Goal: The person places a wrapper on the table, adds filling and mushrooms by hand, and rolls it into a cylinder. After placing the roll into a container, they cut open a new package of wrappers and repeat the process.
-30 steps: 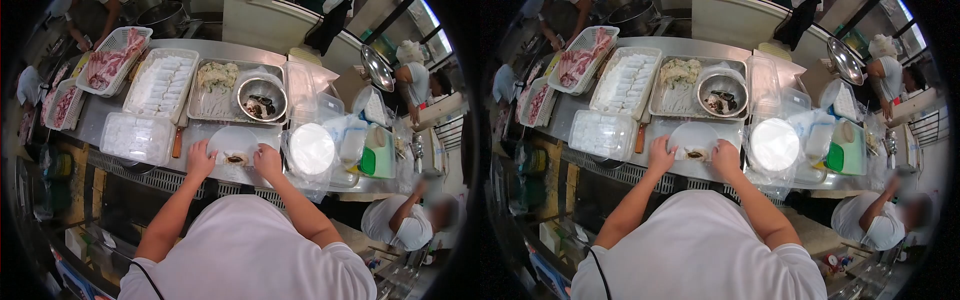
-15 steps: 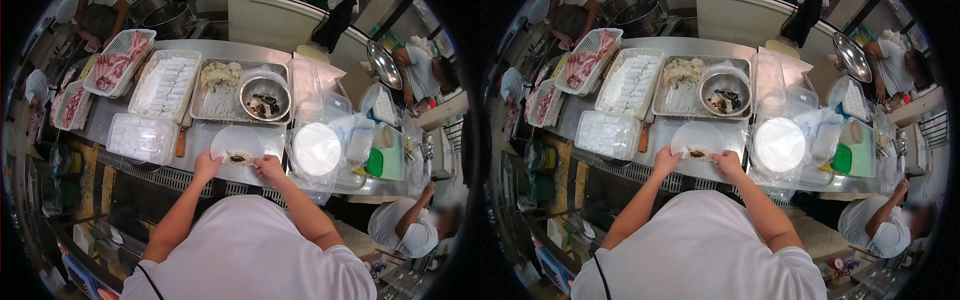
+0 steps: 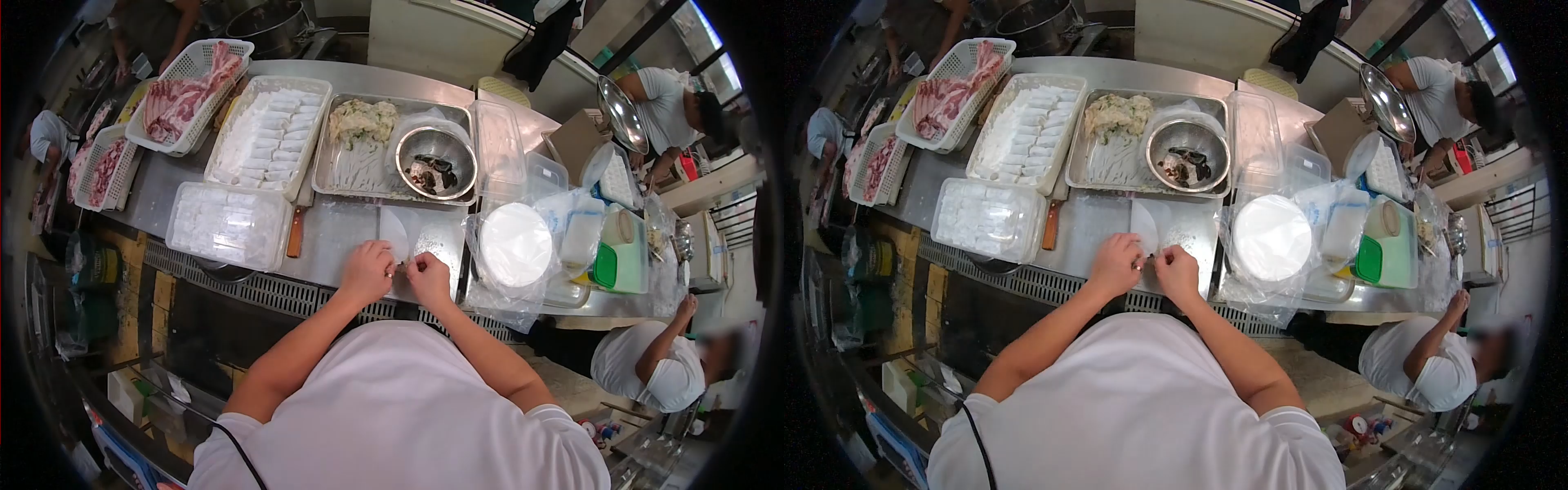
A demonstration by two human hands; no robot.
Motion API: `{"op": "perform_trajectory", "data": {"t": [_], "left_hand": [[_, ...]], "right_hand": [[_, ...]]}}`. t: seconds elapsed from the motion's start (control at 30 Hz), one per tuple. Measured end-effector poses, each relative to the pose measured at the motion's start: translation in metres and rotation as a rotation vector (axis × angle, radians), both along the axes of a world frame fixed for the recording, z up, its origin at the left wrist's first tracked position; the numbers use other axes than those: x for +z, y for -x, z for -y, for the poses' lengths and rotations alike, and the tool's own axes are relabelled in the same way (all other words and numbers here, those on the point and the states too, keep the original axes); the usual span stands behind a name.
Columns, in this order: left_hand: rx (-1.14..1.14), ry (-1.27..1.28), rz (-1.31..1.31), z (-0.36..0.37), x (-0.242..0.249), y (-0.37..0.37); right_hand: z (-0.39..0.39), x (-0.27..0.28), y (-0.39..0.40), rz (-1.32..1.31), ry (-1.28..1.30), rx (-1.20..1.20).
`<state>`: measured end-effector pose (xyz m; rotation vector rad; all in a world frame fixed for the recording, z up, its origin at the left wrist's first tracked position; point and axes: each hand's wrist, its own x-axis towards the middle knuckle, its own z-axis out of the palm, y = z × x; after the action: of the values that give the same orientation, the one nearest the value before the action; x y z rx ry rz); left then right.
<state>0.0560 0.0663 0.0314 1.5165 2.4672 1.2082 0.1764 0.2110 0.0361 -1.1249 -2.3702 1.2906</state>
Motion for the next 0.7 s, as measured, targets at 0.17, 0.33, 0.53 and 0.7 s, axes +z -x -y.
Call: {"op": "perform_trajectory", "data": {"t": [0.17, 0.33, 0.53, 0.7], "left_hand": [[-0.16, 0.082, 0.005, -0.005, -0.012, 0.009], [-0.14, 0.039, 0.366, 0.005, -0.023, 0.016], [-0.227, 0.102, 0.176, 0.011, -0.003, 0.033], [-0.348, 0.327, 0.064, 0.021, 0.009, 0.04]], "right_hand": [[0.002, 0.01, 0.005, -0.133, -0.357, 0.199], [-0.009, -0.004, 0.019, -0.268, -0.573, 0.554], [-0.013, 0.013, 0.026, -0.065, -0.588, 0.738], [-0.018, 0.045, 0.016, -0.022, -0.247, 0.688]]}}
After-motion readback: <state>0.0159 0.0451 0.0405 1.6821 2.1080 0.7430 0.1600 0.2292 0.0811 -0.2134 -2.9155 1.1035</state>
